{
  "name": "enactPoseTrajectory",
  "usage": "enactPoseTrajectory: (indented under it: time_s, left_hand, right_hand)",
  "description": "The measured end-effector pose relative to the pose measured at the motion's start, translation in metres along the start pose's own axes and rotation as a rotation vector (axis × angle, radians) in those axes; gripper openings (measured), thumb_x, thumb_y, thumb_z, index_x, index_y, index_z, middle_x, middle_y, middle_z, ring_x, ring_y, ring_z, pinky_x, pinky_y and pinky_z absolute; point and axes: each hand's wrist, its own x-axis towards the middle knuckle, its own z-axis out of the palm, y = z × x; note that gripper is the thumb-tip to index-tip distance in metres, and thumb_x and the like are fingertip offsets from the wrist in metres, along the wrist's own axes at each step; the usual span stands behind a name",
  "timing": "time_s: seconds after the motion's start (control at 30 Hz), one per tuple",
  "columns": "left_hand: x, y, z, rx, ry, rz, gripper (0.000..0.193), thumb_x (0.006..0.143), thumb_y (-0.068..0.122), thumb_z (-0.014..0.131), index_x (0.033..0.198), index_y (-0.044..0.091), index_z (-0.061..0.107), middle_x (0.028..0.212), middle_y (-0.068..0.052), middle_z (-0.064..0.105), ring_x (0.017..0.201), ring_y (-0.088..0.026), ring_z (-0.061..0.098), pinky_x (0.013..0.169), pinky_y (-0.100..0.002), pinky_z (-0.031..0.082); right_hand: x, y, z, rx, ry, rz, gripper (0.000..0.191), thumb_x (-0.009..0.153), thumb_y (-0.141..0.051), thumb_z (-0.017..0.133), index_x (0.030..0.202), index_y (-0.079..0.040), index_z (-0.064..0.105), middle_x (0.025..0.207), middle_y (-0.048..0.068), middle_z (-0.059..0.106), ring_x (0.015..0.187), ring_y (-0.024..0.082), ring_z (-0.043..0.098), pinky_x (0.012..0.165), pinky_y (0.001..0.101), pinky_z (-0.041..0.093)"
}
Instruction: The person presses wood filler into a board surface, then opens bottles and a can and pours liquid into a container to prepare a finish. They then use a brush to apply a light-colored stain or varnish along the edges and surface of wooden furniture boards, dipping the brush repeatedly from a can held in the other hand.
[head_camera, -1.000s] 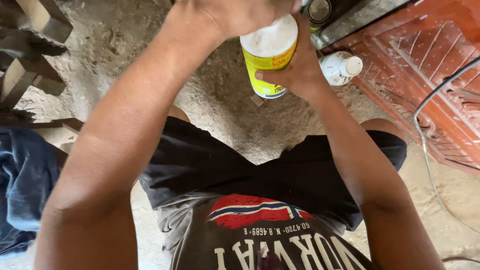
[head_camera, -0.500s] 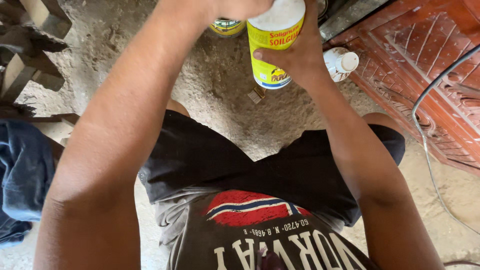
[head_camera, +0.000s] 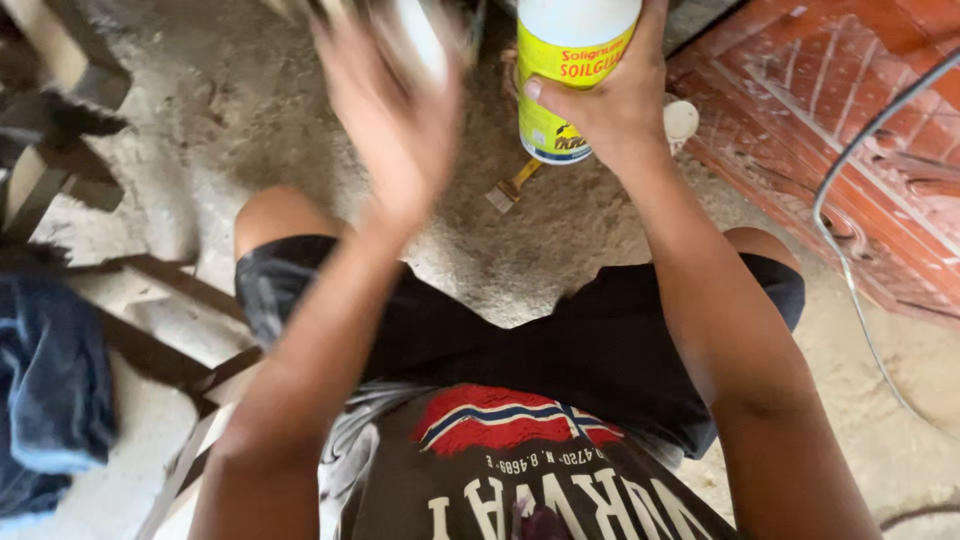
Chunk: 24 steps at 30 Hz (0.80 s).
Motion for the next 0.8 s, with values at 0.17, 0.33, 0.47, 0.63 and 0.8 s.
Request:
enactPoseTrajectory:
  time_s: [0.17, 0.33, 0.47, 0.63, 0.8]
  left_hand:
    - [-0.141, 0.024, 0.062, 0.281, -1.059, -0.373, 0.063, 0.073, 0.020, 0.078, 0.130, 0.002, 0.058, 0.137, -0.027, 0.054, 0.096, -0.042, 0.066, 0.077, -0.053, 0.057]
    - [-0.172, 0.023, 0.096, 0.270, -1.131, -0.038, 0.036, 0.088, 0.012, 0.057, 0.123, 0.005, 0.061, 0.132, -0.022, 0.059, 0.114, -0.041, 0.065, 0.089, -0.054, 0.056]
    - [-0.169, 0.018, 0.100, 0.374, -1.046, 0.028, 0.042, 0.087, 0.015, 0.059, 0.127, 0.002, 0.060, 0.128, -0.029, 0.058, 0.107, -0.042, 0.066, 0.087, -0.054, 0.055]
    - [-0.141, 0.009, 0.070, 0.079, -0.821, -0.238, 0.037, 0.081, 0.021, 0.071, 0.112, 0.001, 0.063, 0.110, -0.028, 0.067, 0.096, -0.044, 0.067, 0.081, -0.053, 0.056]
    - [-0.055, -0.043, 0.056, 0.060, -0.108, -0.772, 0.044, 0.095, 0.038, 0.071, 0.104, -0.004, 0.062, 0.090, -0.025, 0.075, 0.081, -0.042, 0.075, 0.070, -0.048, 0.058]
  right_hand:
    - [-0.003, 0.008, -0.024, 0.016, 0.031, 0.022, 0.111, 0.082, -0.002, 0.101, 0.157, -0.006, 0.019, 0.148, 0.014, 0.056, 0.136, 0.026, 0.057, 0.123, 0.0382, 0.050]
    - [-0.010, -0.001, -0.030, -0.141, 0.033, -0.040, 0.115, 0.077, -0.004, 0.104, 0.155, -0.007, 0.020, 0.151, 0.015, 0.049, 0.142, 0.025, 0.052, 0.124, 0.0382, 0.044]
    - [-0.016, -0.005, -0.029, -0.090, -0.011, 0.002, 0.112, 0.079, -0.004, 0.104, 0.156, -0.008, 0.023, 0.151, 0.014, 0.050, 0.142, 0.024, 0.054, 0.125, 0.0379, 0.046]
    - [-0.012, -0.002, -0.030, -0.067, -0.022, -0.017, 0.110, 0.081, -0.002, 0.102, 0.156, -0.007, 0.023, 0.151, 0.013, 0.049, 0.138, 0.023, 0.053, 0.125, 0.0375, 0.046]
    - [-0.005, 0.001, -0.034, -0.093, -0.014, -0.054, 0.109, 0.081, -0.002, 0.102, 0.157, -0.008, 0.024, 0.149, 0.013, 0.049, 0.139, 0.023, 0.054, 0.123, 0.0379, 0.045]
